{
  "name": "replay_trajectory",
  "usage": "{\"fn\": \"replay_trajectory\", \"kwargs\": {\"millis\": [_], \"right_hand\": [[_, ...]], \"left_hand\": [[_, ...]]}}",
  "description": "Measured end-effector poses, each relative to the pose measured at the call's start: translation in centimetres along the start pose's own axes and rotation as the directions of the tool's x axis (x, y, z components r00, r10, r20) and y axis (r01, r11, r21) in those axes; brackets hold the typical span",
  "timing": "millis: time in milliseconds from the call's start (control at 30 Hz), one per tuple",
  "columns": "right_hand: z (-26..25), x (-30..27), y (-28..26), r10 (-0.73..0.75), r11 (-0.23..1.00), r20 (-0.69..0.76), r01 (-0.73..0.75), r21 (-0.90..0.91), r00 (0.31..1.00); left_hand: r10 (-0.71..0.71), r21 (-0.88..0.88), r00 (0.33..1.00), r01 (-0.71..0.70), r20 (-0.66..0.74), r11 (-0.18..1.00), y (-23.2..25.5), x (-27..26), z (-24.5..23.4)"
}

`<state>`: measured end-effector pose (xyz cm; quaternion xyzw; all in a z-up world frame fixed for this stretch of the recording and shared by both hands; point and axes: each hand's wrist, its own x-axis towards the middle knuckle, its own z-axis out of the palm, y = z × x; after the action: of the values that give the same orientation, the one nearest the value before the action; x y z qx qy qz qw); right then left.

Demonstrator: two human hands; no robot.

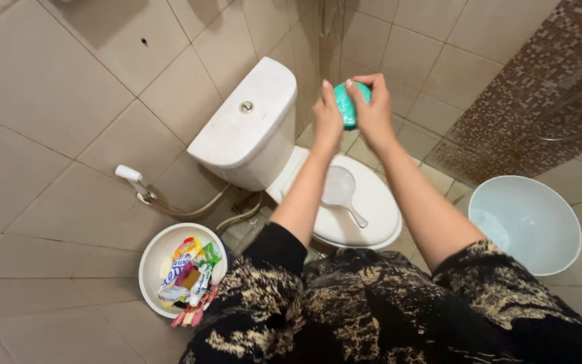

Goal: The person cleans a plastic ball, a bar of soap, several toothbrushes, and a tube of toothpaste by rinsing them with water from a scoop over a toilet, then places them into wall-mounted storage or a bucket.

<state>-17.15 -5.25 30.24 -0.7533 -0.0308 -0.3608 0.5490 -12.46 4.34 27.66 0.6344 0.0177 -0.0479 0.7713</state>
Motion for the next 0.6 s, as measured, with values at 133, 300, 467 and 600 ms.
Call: {"fn": "replay_trajectory", "kwargs": {"millis": [133,300,467,600], "right_hand": [[0.1,1.6,2.8,0.511,0.796,0.077,-0.506,0.332,0.856],[1.9,-2.7,-2.5,-0.182,0.958,0.063,0.163,0.238,0.981],[1.5,-1.3,-1.8,0.459,0.876,0.038,-0.459,0.149,0.888],[1.1,-2.4,5.2,0.609,0.700,0.200,-0.639,0.320,0.768]], "left_hand": [[0.401,0.289,0.916,-0.379,-0.020,0.879,-2.1,-2.9,1.2],[0.228,0.301,0.947,-0.154,-0.229,0.941,1.9,-1.5,-1.5],[0.376,0.197,0.918,-0.348,-0.126,0.916,-0.1,-3.2,-1.3],[0.009,-0.025,0.997,-0.011,-0.075,1.000,-1.2,-3.7,-2.4]]}}
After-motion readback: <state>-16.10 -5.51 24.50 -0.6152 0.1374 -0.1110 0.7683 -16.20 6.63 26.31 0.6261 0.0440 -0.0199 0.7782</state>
